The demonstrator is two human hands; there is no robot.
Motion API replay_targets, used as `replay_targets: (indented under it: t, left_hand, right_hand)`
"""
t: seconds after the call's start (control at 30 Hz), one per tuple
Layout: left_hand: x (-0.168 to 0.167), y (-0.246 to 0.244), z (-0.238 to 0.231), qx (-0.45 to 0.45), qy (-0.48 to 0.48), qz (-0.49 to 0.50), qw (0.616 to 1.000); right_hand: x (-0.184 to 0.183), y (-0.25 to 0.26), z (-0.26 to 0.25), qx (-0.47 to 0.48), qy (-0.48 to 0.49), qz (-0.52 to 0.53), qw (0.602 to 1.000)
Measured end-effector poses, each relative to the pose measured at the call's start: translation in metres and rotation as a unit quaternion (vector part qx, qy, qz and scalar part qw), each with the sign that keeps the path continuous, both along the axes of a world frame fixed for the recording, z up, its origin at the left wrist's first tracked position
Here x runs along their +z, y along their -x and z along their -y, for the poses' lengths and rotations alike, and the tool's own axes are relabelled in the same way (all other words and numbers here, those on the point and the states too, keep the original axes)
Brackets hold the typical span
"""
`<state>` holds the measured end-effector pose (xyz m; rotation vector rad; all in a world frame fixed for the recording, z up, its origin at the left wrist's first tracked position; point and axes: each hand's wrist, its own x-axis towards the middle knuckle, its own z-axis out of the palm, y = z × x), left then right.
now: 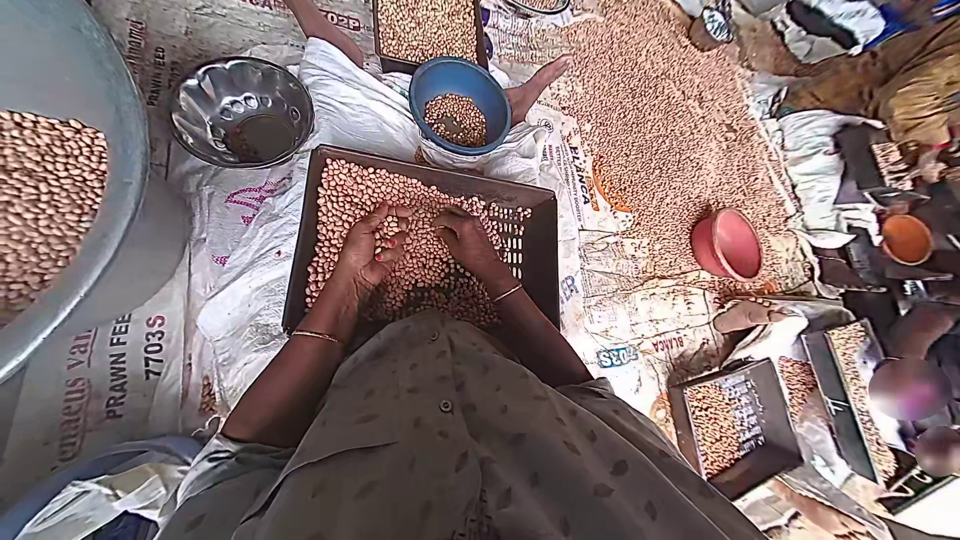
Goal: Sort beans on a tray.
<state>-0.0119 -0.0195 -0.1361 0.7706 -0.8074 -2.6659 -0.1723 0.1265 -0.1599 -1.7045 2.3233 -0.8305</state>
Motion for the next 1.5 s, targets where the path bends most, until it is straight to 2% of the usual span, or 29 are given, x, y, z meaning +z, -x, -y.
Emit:
replay_targets:
  t: [0.23, 0.3, 0.37, 0.43, 0.5, 0.57, 0.67, 0.73, 0.8, 0.87, 0.97, 1.03, 1.17, 1.27, 1.37, 1.5]
  left_hand:
    - [0.002, -0.004, -0.003, 0.03, 0.001, -0.015, 0.999]
    - [-0.004, -0.014, -0.006, 0.035, 0.019, -0.045, 0.998]
    - [-0.006, -0.019, -0.009, 0.048, 0.031, -0.065, 0.996]
    - [-0.006, -0.021, -0.01, 0.06, 0.041, -0.072, 0.995]
    - [-0.006, -0.021, -0.008, 0.073, 0.05, -0.08, 0.993]
    - [-0.008, -0.021, -0.005, 0.084, 0.046, -0.088, 0.992]
    - [-0.006, -0.021, -0.003, 0.087, 0.029, -0.083, 0.992]
    - [-0.003, -0.012, 0.001, 0.09, 0.021, -0.072, 0.993]
    - [0.001, -0.008, 0.001, 0.085, 0.018, -0.069, 0.994]
    - [0.003, -0.008, -0.002, 0.082, 0.022, -0.064, 0.994]
    - [-0.004, -0.004, 0.001, 0.095, 0.017, -0.078, 0.992]
    - [-0.009, -0.002, 0.006, 0.097, 0.018, -0.077, 0.992]
    - [-0.006, -0.003, 0.007, 0.107, 0.021, -0.054, 0.993]
    - [-0.009, -0.001, 0.01, 0.105, 0.022, -0.057, 0.993]
    - [-0.007, -0.011, 0.0, 0.078, 0.032, -0.031, 0.996]
    - [-0.002, -0.007, -0.001, 0.048, 0.05, -0.02, 0.997]
  right_hand:
    - [0.021, 0.001, -0.014, -0.077, 0.019, 0.029, 0.996]
    - [0.035, -0.016, -0.011, -0.029, 0.044, 0.009, 0.999]
    - [0.044, -0.034, -0.004, 0.058, 0.018, 0.0, 0.998]
    - [0.038, -0.037, 0.008, 0.119, -0.052, -0.023, 0.991]
    - [0.014, -0.014, 0.019, 0.135, -0.096, -0.039, 0.985]
    - [0.008, 0.013, 0.015, 0.088, -0.14, -0.041, 0.985]
    - [0.037, 0.018, -0.034, -0.007, -0.129, -0.028, 0.991]
    - [0.048, 0.022, -0.066, -0.048, -0.138, 0.046, 0.988]
    - [0.056, 0.026, -0.085, -0.066, -0.14, 0.191, 0.969]
    - [0.059, 0.034, -0.084, -0.04, -0.112, 0.262, 0.958]
    - [0.051, 0.049, -0.05, -0.025, -0.07, 0.153, 0.985]
    - [0.051, 0.035, -0.024, -0.039, -0.089, 0.099, 0.99]
    - [0.017, 0.011, 0.02, -0.011, -0.147, -0.015, 0.989]
    - [0.012, -0.012, 0.021, -0.024, -0.13, -0.106, 0.986]
    - [0.032, -0.032, 0.007, -0.029, -0.132, -0.128, 0.983]
    - [0.032, -0.033, 0.009, -0.048, -0.155, -0.13, 0.978]
